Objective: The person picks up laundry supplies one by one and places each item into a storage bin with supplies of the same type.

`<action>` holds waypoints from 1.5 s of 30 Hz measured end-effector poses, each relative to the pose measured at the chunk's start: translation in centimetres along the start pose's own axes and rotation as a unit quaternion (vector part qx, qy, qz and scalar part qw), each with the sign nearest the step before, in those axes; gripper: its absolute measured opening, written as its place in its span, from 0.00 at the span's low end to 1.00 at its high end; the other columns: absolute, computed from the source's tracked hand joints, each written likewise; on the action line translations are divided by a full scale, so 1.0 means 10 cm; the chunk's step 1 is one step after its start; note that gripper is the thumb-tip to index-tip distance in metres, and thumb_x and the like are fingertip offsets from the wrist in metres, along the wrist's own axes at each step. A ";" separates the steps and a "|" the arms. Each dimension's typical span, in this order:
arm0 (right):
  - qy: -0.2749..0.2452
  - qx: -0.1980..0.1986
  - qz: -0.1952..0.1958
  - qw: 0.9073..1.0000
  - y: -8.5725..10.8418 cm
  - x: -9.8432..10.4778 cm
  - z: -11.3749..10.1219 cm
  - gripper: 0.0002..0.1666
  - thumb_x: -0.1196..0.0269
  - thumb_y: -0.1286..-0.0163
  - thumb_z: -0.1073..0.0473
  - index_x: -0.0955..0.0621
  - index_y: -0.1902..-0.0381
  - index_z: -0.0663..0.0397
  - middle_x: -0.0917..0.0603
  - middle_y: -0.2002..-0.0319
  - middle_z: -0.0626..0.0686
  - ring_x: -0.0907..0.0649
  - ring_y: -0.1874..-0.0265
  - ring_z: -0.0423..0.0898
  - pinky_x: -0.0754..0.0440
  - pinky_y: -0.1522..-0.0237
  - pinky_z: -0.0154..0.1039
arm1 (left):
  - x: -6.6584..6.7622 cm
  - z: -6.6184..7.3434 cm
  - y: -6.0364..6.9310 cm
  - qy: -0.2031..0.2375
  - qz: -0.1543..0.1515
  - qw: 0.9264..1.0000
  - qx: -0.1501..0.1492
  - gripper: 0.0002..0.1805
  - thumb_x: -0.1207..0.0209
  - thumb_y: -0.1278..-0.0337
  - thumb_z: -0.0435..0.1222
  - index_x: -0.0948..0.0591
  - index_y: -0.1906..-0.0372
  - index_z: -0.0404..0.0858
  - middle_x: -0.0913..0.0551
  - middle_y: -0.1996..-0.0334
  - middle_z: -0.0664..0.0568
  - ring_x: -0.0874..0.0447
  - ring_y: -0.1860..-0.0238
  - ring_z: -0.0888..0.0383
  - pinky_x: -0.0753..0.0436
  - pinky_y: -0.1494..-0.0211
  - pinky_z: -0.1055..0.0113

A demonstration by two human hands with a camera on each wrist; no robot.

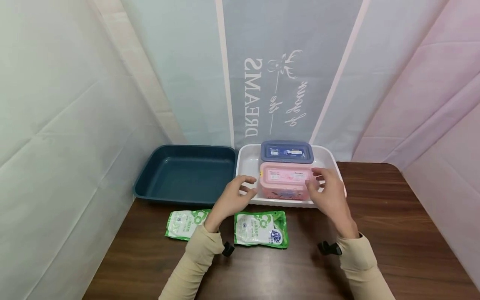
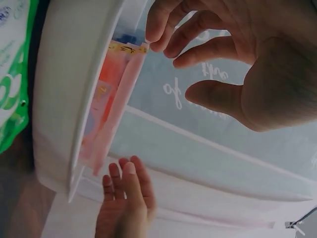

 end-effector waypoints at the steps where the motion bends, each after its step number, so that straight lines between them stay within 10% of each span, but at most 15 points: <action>1: 0.000 0.010 0.003 1.000 0.04 0.00 -0.03 0.21 0.30 0.32 0.67 0.17 0.44 0.72 0.15 0.51 0.67 0.14 0.55 0.63 0.13 0.56 0.59 | -0.01 0.01 0.04 -0.005 -0.005 1.000 -0.003 0.20 0.42 0.19 0.39 0.21 0.31 0.36 0.21 0.35 0.39 0.14 0.43 0.43 0.12 0.46 0.53; 7: -0.037 0.040 -0.015 0.998 0.27 -0.06 -0.17 0.15 0.28 0.35 0.73 0.14 0.50 0.67 0.11 0.60 0.59 0.12 0.65 0.51 0.11 0.65 0.42 | -0.06 0.00 0.22 -0.025 -0.037 0.999 -0.019 0.18 0.43 0.18 0.37 0.20 0.35 0.32 0.17 0.44 0.39 0.13 0.49 0.47 0.13 0.47 0.57; 19: -0.069 -0.018 -0.224 0.972 0.61 -0.47 -0.23 0.10 0.29 0.27 0.65 0.14 0.52 0.66 0.09 0.64 0.52 0.12 0.69 0.42 0.15 0.66 0.35 | -0.19 -0.08 0.40 -0.134 -0.100 0.986 -0.001 0.19 0.40 0.21 0.40 0.20 0.37 0.31 0.19 0.39 0.38 0.18 0.39 0.40 0.17 0.38 0.45; 34: -0.031 -0.143 -0.348 0.926 0.83 -0.83 -0.05 0.23 0.29 0.25 0.53 0.19 0.47 0.69 0.16 0.72 0.51 0.17 0.84 0.45 0.18 0.76 0.39 | -0.39 -0.33 0.39 -0.310 -0.118 0.940 0.076 0.28 0.36 0.25 0.41 0.24 0.27 0.35 0.23 0.33 0.41 0.30 0.35 0.42 0.23 0.34 0.46; 45: -0.065 -0.181 -0.358 0.914 0.82 -0.85 0.03 0.30 0.28 0.27 0.55 0.22 0.41 0.76 0.14 0.63 0.57 0.14 0.74 0.45 0.13 0.72 0.41 | -0.44 -0.45 0.35 -0.274 -0.125 0.949 0.090 0.21 0.36 0.27 0.36 0.21 0.35 0.33 0.22 0.41 0.41 0.23 0.39 0.40 0.20 0.38 0.49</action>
Point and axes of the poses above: each hand's wrist, its own y-axis away from the middle knuckle, its own x-axis out of the back of the hand, z = x × y, the point moved 6 cm from there along -y, towards the middle knuckle
